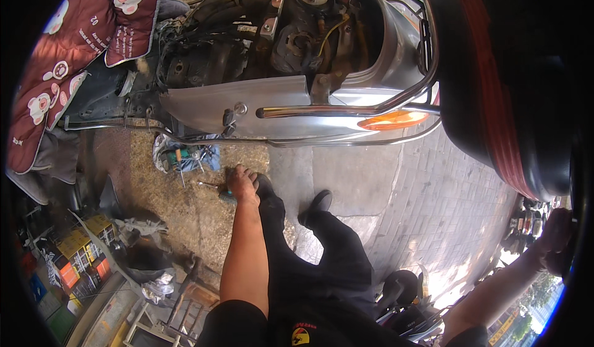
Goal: The person cleans their hands with a cloth, then walks around the workshop area. They return to a silver scooter with its seat removed and repeatedly lift and lower the seat cover, inspecting the internal components. The person also uses a spray can near the scooter's rear wheel area.
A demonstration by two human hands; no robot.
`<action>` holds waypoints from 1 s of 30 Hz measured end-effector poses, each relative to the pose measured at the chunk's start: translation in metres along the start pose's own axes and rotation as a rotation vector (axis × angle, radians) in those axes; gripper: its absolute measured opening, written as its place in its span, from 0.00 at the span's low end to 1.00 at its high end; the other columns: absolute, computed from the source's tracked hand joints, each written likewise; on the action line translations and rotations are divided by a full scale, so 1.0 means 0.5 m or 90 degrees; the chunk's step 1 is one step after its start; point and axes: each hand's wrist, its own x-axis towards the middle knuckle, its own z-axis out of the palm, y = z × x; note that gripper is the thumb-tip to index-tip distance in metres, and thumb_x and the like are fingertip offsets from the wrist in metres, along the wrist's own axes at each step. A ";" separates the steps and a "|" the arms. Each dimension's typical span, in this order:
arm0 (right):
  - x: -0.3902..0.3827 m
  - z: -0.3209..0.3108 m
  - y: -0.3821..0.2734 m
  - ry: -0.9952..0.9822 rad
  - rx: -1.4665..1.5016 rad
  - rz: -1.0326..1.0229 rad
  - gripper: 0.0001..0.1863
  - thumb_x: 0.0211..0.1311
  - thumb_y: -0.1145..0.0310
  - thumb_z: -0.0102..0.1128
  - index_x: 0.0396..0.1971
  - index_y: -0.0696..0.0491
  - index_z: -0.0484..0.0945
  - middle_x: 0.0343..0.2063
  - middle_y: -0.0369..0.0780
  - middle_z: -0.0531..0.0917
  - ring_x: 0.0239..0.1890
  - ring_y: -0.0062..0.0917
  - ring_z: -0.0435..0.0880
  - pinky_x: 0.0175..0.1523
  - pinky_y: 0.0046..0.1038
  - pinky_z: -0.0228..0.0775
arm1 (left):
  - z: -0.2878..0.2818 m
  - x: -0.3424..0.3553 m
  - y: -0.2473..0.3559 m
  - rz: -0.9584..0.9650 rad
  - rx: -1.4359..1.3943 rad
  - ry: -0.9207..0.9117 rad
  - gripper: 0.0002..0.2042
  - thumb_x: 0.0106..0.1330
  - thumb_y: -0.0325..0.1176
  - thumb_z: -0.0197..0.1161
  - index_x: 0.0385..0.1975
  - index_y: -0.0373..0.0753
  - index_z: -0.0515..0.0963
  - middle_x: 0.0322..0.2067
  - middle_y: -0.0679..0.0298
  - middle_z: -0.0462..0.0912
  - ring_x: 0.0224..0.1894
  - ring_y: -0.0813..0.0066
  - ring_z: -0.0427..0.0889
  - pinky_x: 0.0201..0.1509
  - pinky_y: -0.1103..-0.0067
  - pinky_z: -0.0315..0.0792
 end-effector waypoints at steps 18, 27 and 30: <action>-0.315 0.026 1.298 0.131 -0.043 0.572 0.19 0.68 0.58 0.53 0.40 0.62 0.77 0.28 0.41 0.81 0.25 0.23 0.80 0.30 0.25 0.73 | 0.283 0.255 -0.225 0.462 0.004 -0.359 0.08 0.63 0.30 0.60 0.40 0.37 0.76 0.33 0.67 0.80 0.32 0.77 0.77 0.39 0.78 0.72; -0.175 0.044 1.473 0.115 0.006 0.386 0.17 0.69 0.60 0.50 0.37 0.60 0.77 0.27 0.39 0.81 0.24 0.23 0.79 0.29 0.24 0.73 | 0.434 0.379 -0.172 0.983 0.200 -0.176 0.09 0.58 0.28 0.62 0.36 0.32 0.76 0.35 0.54 0.81 0.39 0.61 0.80 0.47 0.72 0.72; -0.147 0.061 1.477 0.102 -0.010 0.362 0.17 0.69 0.59 0.50 0.34 0.59 0.78 0.27 0.39 0.81 0.24 0.22 0.79 0.29 0.24 0.72 | 0.429 0.393 -0.123 1.190 0.366 -0.079 0.08 0.58 0.31 0.60 0.35 0.34 0.78 0.35 0.52 0.81 0.40 0.54 0.80 0.47 0.69 0.72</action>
